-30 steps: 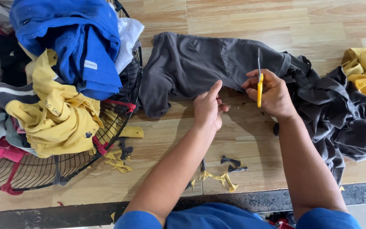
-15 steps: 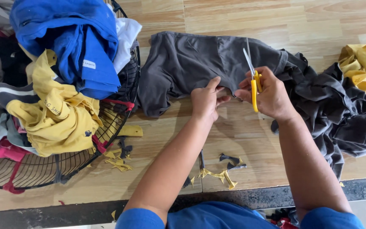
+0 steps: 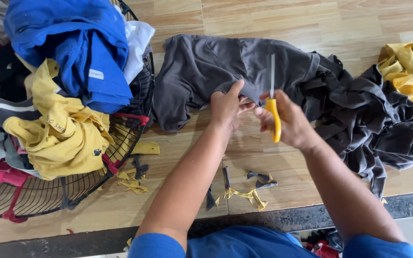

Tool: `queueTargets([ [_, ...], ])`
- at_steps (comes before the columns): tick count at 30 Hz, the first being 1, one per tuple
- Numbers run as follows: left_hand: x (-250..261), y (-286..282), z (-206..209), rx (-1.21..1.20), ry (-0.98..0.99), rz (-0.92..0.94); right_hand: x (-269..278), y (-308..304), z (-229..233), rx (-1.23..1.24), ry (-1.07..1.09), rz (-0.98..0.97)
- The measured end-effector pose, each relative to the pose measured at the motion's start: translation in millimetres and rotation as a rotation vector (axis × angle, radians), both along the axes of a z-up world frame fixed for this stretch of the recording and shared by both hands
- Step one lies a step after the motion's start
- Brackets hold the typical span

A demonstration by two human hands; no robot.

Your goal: Cutting clothing items into smaller pieces using scissors.

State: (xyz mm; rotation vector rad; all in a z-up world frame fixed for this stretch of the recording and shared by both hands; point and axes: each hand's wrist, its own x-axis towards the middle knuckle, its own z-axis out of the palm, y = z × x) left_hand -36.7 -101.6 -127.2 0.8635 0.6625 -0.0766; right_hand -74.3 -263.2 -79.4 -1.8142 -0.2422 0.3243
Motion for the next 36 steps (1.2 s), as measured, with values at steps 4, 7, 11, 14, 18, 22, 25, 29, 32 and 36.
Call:
queueTargets([
  [4, 18, 2, -19, -0.175, 0.036, -0.086, -15, 19, -21, 0.117, 0.195, 0.024],
  [7, 29, -4, -26, -0.325, -0.026, 0.062, -24, 25, -23, 0.137, 0.295, 0.006],
  [11, 46, -10, -48, -0.368, -0.128, 0.135, -33, 25, -16, 0.033, 0.435, 0.017],
  [14, 39, -13, -56, -0.325, -0.119, 0.132, -39, 27, -15, 0.008, 0.496, -0.009],
  [18, 17, -11, -36, -0.272, -0.064, 0.112, -35, 37, -12, 0.028, 0.531, -0.047],
  [22, 10, -3, -37, -0.207, 0.002, -0.021, -27, 48, -2, 0.022, 0.55, -0.073],
  [25, 14, -3, -61, -0.163, 0.029, -0.021, -20, 49, -9, 0.027, 0.579, -0.082],
  [29, 18, 1, -62, -0.172, 0.02, -0.071, -18, 53, -6, 0.011, 0.579, -0.089],
  [32, 0, 6, -20, -0.183, 0.011, -0.081, -16, 55, -6, -0.008, 0.567, -0.096],
  [36, -9, 8, -1, -0.167, -0.011, -0.059, -16, 58, -8, -0.036, 0.543, -0.109],
])
